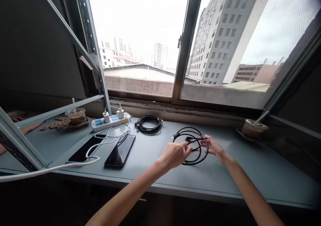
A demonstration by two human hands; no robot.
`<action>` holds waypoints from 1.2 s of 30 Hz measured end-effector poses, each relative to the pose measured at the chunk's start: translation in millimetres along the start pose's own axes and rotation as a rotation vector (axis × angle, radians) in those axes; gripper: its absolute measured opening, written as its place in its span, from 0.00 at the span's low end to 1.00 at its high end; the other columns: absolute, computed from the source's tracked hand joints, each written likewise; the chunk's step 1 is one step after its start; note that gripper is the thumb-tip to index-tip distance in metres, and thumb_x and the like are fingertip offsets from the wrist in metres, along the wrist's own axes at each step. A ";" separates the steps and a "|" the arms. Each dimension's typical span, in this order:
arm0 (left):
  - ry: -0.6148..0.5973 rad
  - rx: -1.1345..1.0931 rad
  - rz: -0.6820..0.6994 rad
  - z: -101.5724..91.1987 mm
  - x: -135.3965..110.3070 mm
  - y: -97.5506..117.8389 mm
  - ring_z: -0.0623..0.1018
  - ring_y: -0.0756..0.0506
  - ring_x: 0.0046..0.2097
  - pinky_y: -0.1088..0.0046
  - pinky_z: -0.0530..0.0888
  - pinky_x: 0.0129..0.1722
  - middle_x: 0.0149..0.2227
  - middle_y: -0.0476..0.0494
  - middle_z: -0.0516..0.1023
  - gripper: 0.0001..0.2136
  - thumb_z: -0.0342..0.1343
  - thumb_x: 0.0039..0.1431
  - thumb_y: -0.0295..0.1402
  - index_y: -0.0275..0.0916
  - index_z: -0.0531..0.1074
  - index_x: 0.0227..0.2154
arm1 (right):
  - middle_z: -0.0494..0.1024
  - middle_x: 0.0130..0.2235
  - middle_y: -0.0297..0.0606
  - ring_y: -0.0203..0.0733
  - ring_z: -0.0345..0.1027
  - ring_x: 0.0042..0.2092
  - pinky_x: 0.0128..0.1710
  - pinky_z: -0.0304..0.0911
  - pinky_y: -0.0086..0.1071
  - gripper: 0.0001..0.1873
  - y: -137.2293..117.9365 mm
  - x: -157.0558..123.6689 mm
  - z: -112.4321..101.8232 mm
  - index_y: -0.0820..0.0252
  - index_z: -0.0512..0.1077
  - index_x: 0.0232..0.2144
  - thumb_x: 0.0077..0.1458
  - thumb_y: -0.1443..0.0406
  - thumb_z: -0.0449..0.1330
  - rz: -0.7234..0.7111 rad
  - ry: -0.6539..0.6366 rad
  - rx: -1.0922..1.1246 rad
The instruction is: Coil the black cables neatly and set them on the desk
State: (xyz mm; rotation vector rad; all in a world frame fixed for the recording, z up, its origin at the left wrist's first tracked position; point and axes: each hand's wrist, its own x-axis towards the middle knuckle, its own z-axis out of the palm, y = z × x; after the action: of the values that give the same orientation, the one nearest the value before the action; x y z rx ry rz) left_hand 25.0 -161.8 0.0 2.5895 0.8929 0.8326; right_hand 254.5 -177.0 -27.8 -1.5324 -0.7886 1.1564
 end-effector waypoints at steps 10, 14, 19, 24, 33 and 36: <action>0.071 -0.280 -0.356 -25.2 -10.8 -26.0 0.72 0.46 0.36 0.70 0.66 0.36 0.36 0.42 0.72 0.19 0.40 0.57 0.47 0.37 0.68 0.33 | 0.72 0.47 0.49 0.45 0.69 0.45 0.50 0.60 0.39 0.34 -13.4 -35.9 17.2 0.64 0.55 0.54 0.54 0.46 0.43 -0.087 -0.287 -0.014; -0.111 -0.586 -0.408 -19.7 -17.9 -11.0 0.73 0.45 0.37 0.68 0.67 0.39 0.37 0.41 0.72 0.27 0.36 0.56 0.53 0.35 0.70 0.37 | 0.72 0.46 0.46 0.43 0.70 0.44 0.44 0.64 0.36 0.32 -12.1 -46.5 42.2 0.63 0.53 0.55 0.51 0.55 0.56 -0.222 -0.306 -0.068; -0.317 -0.960 -0.407 -16.6 -29.2 13.9 0.75 0.45 0.37 0.68 0.68 0.39 0.38 0.39 0.74 0.25 0.43 0.55 0.52 0.35 0.66 0.44 | 0.73 0.40 0.42 0.40 0.70 0.38 0.35 0.68 0.33 0.32 -15.8 -63.9 60.4 0.63 0.52 0.57 0.53 0.58 0.55 -0.394 -0.329 -0.210; -0.201 -1.134 -0.468 -25.5 -34.5 15.8 0.75 0.46 0.32 0.72 0.70 0.26 0.40 0.38 0.72 0.22 0.47 0.55 0.48 0.37 0.62 0.46 | 0.74 0.41 0.39 0.38 0.70 0.36 0.32 0.69 0.32 0.24 -23.6 -92.1 71.3 0.58 0.61 0.55 0.57 0.58 0.50 -0.589 -0.305 -0.396; 0.006 -0.913 -0.578 -47.3 -42.2 -29.6 0.73 0.48 0.31 0.73 0.70 0.31 0.31 0.45 0.70 0.17 0.47 0.54 0.47 0.35 0.67 0.31 | 0.76 0.35 0.33 0.32 0.70 0.31 0.33 0.66 0.27 0.21 0.2 -113.4 73.2 0.50 0.59 0.56 0.61 0.62 0.45 -0.756 -0.267 -0.663; 0.112 -0.882 -0.612 -56.8 -42.8 -47.2 0.73 0.49 0.29 0.75 0.68 0.26 0.31 0.46 0.68 0.17 0.48 0.54 0.46 0.36 0.67 0.35 | 0.75 0.37 0.35 0.34 0.70 0.33 0.33 0.66 0.27 0.19 14.5 -90.7 50.4 0.52 0.63 0.53 0.61 0.61 0.44 -0.792 0.085 -0.708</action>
State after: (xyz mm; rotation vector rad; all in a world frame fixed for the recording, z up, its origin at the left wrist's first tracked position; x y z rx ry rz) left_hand -59.1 -148.4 6.7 1.4237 0.9715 0.9044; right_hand 176.5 -246.1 -17.7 -1.5434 -1.6643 0.2140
